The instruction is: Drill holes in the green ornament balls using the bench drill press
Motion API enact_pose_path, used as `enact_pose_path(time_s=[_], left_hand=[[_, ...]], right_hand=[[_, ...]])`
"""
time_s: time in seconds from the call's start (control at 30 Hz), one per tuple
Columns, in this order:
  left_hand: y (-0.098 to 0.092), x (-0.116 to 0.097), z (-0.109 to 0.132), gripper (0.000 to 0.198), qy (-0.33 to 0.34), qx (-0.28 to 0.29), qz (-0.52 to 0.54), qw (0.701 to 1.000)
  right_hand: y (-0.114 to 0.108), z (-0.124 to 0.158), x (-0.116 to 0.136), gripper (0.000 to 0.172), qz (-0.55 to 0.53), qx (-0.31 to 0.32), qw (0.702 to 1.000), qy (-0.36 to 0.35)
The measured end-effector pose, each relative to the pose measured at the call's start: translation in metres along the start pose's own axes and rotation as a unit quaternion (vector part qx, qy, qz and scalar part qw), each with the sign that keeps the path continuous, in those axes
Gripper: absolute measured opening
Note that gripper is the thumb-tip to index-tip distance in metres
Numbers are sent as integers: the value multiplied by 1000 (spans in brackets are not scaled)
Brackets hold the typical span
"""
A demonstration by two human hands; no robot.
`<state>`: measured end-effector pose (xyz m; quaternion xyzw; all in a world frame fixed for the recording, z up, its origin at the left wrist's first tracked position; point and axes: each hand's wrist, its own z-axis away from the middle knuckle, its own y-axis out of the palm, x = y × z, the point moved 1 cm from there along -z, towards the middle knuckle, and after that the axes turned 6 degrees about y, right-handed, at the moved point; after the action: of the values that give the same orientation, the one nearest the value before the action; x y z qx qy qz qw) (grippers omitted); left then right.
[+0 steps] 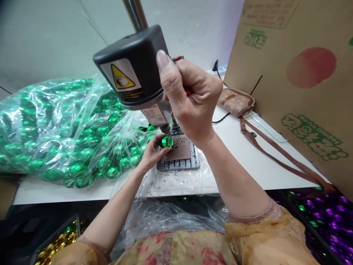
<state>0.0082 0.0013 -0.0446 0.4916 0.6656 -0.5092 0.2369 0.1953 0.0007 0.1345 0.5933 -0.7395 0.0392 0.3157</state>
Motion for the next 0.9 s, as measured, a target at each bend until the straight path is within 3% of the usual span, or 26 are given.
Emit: enact_pose_path(time_s=[0.13,0.23,0.5,0.63,0.77,0.9], left_hand=[[0,-5,-4,49,74,35,-84,993],[4,-9,-5,49,96,59,-80,990],[25,-7,0,55,16,5,-27,999],[30,-4,1,55,14,-10,3,1000],[32,-3,4,57,9,-5,25,1000],[33,-4,7,58,4,-9,36,999]], right_hand=[[-1,1,1,47,0,-3,1000,16],[-2,2,0,50,18,2,999,35],[-1,1,0,47,19,-3,1000,3],[0,0,-1,46,0,12,1000,-9],[-1,6,-3,47,23,-9,1000,-8],[-6,18,-8,47,-37,-31,997,-53]])
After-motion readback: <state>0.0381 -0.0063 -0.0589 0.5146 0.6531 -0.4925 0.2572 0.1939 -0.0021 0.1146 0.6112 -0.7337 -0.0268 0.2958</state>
